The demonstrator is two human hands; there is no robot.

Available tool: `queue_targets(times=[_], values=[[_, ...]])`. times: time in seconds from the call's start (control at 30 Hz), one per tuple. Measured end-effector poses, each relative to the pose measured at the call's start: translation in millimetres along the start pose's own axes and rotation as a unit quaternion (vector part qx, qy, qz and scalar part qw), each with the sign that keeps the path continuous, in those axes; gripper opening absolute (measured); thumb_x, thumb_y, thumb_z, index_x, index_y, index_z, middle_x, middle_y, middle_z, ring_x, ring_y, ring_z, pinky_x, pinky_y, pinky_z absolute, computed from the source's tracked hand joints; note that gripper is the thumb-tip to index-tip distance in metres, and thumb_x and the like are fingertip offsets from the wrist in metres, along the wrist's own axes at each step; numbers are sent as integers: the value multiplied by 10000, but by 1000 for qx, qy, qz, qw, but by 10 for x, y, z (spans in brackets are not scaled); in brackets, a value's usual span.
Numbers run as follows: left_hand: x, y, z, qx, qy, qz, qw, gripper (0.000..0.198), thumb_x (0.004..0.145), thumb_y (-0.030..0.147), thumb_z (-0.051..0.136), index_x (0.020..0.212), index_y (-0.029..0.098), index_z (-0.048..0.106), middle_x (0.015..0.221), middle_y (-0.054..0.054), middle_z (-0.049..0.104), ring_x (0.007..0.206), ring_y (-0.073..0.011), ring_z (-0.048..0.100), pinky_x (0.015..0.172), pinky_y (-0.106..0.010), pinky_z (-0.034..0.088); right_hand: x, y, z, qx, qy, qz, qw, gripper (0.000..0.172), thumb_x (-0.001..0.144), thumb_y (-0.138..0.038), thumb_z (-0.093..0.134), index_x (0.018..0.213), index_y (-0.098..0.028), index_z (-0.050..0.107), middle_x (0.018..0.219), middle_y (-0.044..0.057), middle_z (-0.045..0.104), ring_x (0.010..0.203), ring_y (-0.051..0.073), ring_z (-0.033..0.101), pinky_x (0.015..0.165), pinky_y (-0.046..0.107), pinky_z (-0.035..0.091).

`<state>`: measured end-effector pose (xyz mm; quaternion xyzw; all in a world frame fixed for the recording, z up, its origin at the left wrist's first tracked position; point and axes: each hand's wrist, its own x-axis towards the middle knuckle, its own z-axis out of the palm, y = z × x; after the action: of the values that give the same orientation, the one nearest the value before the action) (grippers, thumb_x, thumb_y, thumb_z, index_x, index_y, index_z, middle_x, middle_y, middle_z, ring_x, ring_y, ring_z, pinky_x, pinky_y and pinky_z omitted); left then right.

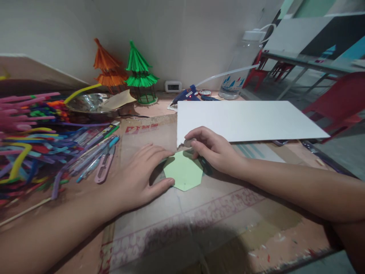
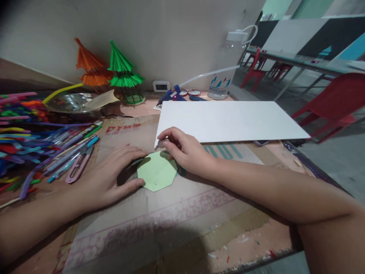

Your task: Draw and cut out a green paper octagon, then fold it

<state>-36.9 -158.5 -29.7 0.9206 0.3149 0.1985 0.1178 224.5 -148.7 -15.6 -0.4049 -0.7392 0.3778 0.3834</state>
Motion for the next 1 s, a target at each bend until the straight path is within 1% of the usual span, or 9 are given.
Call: queue_targets(times=[0.13,0.3,0.47,0.53,0.6,0.67,0.8,0.9,1.0], values=[[-9,5,7,0,17,1,1000,364,1004,400,580,1318,216,579,1285,-123,619,1223,-313,566,1048,-501,484,25,24,5,-10,-16,-5,1000,149,1025,-280,507,1138,-200,562,928,11,639,770,133,672,708,277,534],[23,3,2,-1,14,83,996,254,1024,275,550,1240,229,676,1348,-102,655,1299,-302,551,1151,-525,397,19,7,-24,-108,-22,-50,993,216,1011,-276,528,1186,-178,609,984,52,709,824,161,652,758,307,506],[53,8,-4,-10,-11,74,997,227,1016,276,560,1175,238,717,1310,-94,685,1285,-301,581,1152,-533,390,21,-49,-21,-164,-137,-69,974,229,998,-270,524,1128,-152,670,988,90,742,859,187,656,776,322,494],[49,16,-5,-15,-8,68,997,229,1016,275,558,1172,242,722,1328,-97,676,1283,-302,584,1139,-528,407,44,-38,-11,-187,-157,-89,966,223,989,-252,524,1096,-140,686,977,103,739,890,200,653,814,340,488],[36,24,-7,-20,-9,64,998,228,1018,280,553,1165,244,724,1322,-100,676,1272,-300,590,1118,-520,434,65,-19,-2,-205,-133,-91,965,206,973,-223,528,1072,-136,687,957,102,729,878,197,636,807,340,476],[18,27,-7,-24,-12,57,998,230,1023,287,544,1167,239,717,1315,-105,674,1270,-299,588,1099,-515,459,69,-12,1,-189,-89,-63,976,176,961,-222,544,1057,-147,672,921,78,711,814,177,610,742,314,462],[-4,17,3,-26,-11,51,998,235,1033,288,530,1191,236,697,1334,-107,660,1296,-293,571,1081,-498,486,40,-32,-2,-46,-12,10,999,161,983,-286,560,1081,-175,624,815,-2,617,681,126,539,631,269,431],[-2,10,16,-27,-7,58,998,228,1035,267,525,1193,242,688,1338,-99,663,1307,-275,570,1099,-476,483,52,-16,-13,72,20,35,997,140,995,-274,554,1086,-179,602,723,-55,517,560,90,469,540,248,384],[-8,21,24,-25,-1,62,998,247,1031,253,523,1238,253,657,1365,-91,654,1329,-262,563,1124,-461,473,107,37,-24,148,41,64,986,99,991,-239,558,1056,-179,603,699,-66,499,507,72,452,480,233,360]])
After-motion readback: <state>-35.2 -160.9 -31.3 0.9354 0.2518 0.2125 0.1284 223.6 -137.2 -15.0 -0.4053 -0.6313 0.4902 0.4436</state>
